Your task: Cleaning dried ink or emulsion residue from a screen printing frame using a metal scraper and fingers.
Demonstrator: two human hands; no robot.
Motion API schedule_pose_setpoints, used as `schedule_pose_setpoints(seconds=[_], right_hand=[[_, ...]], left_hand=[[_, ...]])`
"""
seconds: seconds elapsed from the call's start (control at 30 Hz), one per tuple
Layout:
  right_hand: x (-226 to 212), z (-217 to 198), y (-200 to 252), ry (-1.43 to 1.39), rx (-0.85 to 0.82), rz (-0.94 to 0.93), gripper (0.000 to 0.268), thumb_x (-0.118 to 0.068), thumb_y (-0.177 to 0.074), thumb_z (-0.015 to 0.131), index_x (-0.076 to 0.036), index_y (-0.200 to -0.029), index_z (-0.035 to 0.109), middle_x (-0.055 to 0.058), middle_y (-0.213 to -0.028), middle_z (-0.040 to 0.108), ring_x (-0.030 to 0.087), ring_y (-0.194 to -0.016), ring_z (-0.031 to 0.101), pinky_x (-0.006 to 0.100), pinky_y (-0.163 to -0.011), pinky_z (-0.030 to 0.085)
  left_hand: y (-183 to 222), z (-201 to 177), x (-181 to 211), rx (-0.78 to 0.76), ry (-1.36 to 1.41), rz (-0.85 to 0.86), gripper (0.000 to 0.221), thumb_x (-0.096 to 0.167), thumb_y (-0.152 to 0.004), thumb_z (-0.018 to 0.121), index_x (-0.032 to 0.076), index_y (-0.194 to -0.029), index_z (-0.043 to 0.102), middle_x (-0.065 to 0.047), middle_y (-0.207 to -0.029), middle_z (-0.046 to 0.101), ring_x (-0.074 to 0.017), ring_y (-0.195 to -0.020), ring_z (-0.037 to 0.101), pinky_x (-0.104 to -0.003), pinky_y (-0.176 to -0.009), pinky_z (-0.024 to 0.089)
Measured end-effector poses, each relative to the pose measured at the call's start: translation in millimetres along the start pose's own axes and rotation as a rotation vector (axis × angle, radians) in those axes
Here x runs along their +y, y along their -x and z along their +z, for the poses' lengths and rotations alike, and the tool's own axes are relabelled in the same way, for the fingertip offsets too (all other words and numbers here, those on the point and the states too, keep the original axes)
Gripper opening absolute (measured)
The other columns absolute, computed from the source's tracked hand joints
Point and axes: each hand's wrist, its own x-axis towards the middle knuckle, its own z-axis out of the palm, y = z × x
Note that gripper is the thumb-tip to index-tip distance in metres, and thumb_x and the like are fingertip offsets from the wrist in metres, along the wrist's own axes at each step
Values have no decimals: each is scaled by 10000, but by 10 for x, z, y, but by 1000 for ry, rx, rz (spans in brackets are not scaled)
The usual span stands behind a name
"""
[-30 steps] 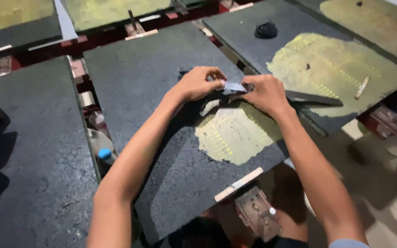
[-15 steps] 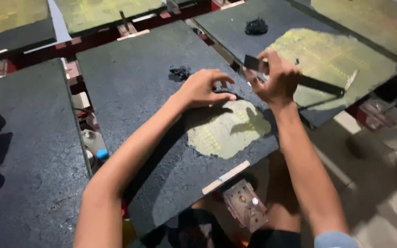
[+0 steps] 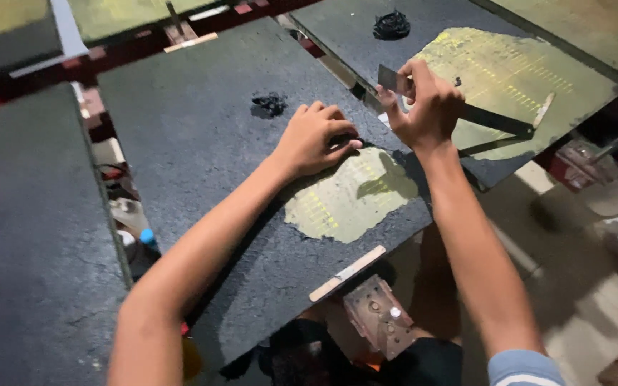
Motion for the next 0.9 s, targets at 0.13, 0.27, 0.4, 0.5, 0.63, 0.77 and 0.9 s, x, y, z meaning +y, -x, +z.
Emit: schedule_pose_setpoints(seconds=[0.13,0.27,0.4,0.5,0.63,0.77,0.9], right_hand=[[25,21,27,-24,10,-4,497,-569,-1106,472,-128,-917,603,-33,-633,494,138,-505,499,300,-487,346],[22,15,43,-19,-4,-3,498,-574,-1112,510,-119,-932,599,-28,-631,503,156,-520,526,318,-503,356],[42,20,23,-35,2,-21,507,-570,-1119,518,-120,-899,596,-15,-625,470,170,-510,502,333,-508,338],[38,45,16,-37,-2,-8,485,-556,-1113,516,-127,-902,602,-28,-618,493,146,-496,511,306,-486,349],[78,78,24,-63,12,-11,527,-581,-1123,462,-119,-915,605,-7,-661,564,169,-516,544,318,-509,383],[148,138,57,-63,0,77,423,-583,-1002,702,-182,-895,619,-10,-542,461,299,-535,644,414,-564,515],[156,173,60,-56,-26,118,440,-634,-981,682,-213,-881,598,-1,-535,465,315,-534,642,440,-589,530]], left_hand=[[12,35,-17,23,-10,22,303,488,-985,652,215,-1021,779,-62,-1004,694,-281,-888,558,-433,-750,420],[10,64,-38,39,-24,84,282,466,-982,687,201,-1042,762,-57,-984,663,-274,-885,514,-416,-744,411],[-36,35,-15,27,-65,132,252,384,-989,697,178,-1109,779,-84,-995,679,-278,-912,544,-408,-735,426],[-40,4,-41,-17,49,125,180,343,-979,699,197,-1051,777,-58,-999,672,-274,-902,583,-423,-722,428],[-43,4,-127,-37,253,35,220,358,-979,698,182,-1051,808,-80,-1015,695,-280,-861,581,-417,-717,459],[-27,60,-113,-13,131,1,99,302,-884,754,230,-951,742,-42,-1016,697,-330,-949,667,-461,-796,536],[-6,125,-120,46,-2,58,86,337,-921,711,253,-936,724,-7,-929,654,-273,-876,646,-405,-736,518]])
